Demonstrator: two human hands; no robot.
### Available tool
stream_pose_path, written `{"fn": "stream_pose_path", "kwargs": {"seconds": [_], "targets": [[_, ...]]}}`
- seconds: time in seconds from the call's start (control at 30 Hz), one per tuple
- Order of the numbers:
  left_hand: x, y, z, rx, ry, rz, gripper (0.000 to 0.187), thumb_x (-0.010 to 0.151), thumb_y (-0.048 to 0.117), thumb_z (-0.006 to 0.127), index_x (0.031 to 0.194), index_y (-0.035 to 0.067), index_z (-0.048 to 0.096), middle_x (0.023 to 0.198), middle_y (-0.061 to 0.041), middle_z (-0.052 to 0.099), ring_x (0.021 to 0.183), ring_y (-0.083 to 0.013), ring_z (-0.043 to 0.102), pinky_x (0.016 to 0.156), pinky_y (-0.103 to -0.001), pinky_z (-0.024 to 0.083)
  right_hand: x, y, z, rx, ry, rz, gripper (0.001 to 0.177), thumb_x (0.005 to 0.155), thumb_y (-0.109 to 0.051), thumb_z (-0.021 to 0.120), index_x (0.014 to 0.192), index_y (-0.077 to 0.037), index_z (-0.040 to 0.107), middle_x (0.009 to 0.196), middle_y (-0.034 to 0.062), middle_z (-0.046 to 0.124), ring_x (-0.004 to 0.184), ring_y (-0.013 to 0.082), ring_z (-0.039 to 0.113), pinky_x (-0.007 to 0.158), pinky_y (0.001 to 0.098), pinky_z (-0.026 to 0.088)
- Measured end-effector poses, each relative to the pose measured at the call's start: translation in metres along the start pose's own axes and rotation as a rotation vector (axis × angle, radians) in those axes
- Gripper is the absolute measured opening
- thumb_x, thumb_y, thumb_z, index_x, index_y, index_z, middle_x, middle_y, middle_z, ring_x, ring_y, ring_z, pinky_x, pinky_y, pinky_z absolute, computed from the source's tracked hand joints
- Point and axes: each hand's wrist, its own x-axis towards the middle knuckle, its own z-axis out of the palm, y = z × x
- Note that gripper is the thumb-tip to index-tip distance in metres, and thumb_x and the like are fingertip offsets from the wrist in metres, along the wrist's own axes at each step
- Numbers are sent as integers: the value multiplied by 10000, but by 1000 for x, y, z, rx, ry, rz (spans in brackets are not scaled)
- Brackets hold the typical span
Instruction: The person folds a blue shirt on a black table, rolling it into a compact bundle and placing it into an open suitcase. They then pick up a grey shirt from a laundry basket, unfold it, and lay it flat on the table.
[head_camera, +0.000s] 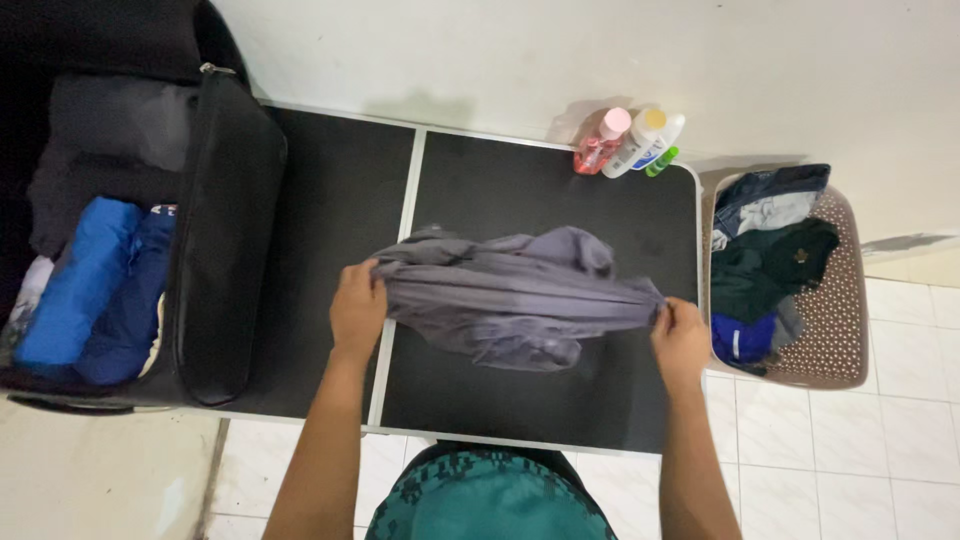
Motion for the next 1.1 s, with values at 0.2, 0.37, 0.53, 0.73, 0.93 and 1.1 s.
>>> {"fn": "stream_pose_path", "kwargs": {"seconds": [0.2, 0.37, 0.53, 0.73, 0.93, 1.1], "targets": [[-20, 3, 0, 258, -557, -299, 411, 822, 422, 694, 1055, 90, 760, 1115, -178, 733, 1080, -364, 695, 947, -465, 538, -30, 16, 18, -373, -642, 430, 325, 892, -372, 672, 1036, -90, 749, 1100, 190, 729, 1033, 383, 682, 876, 480, 548], [-43, 9, 25, 527, -531, -216, 326, 935, 356, 603, 1025, 100, 783, 1085, -187, 760, 1040, -347, 743, 926, -472, 583, -42, -9, 40, -525, -548, 296, 294, 862, -243, 661, 1079, -57, 730, 1195, 203, 686, 1113, 393, 665, 912, 501, 556], [-22, 24, 57, 498, -159, 193, 362, 819, 307, 693, 1093, 79, 632, 1106, -143, 644, 1051, -335, 643, 877, -468, 509, -19, -102, 77, -27, -291, -239, 339, 815, -112, 657, 1149, -59, 689, 1187, 178, 675, 1103, 391, 639, 974, 486, 504], [-7, -10, 99, 480, -217, 152, 217, 966, 275, 598, 1089, 96, 600, 1075, -132, 661, 1025, -341, 658, 879, -485, 507, -4, -132, 139, 79, -420, -281, 359, 862, -245, 709, 1170, -63, 691, 1132, 157, 716, 1051, 376, 666, 901, 488, 520], [23, -9, 47, 189, -73, -46, 183, 1052, 222, 490, 1101, 71, 581, 1093, -194, 658, 985, -447, 654, 846, -562, 511, 18, -77, 115, 82, -262, -55, 184, 1046, -219, 586, 1062, -89, 715, 1045, 165, 731, 967, 414, 694, 846, 502, 552], [50, 3, -11, 83, 130, -178, 251, 1062, 230, 460, 1184, 45, 577, 1145, -224, 658, 982, -473, 645, 852, -565, 497, 57, 4, 54, 27, 7, 176, 183, 1024, -196, 634, 1071, -41, 718, 1026, 221, 714, 950, 442, 688, 822, 504, 540]]}}
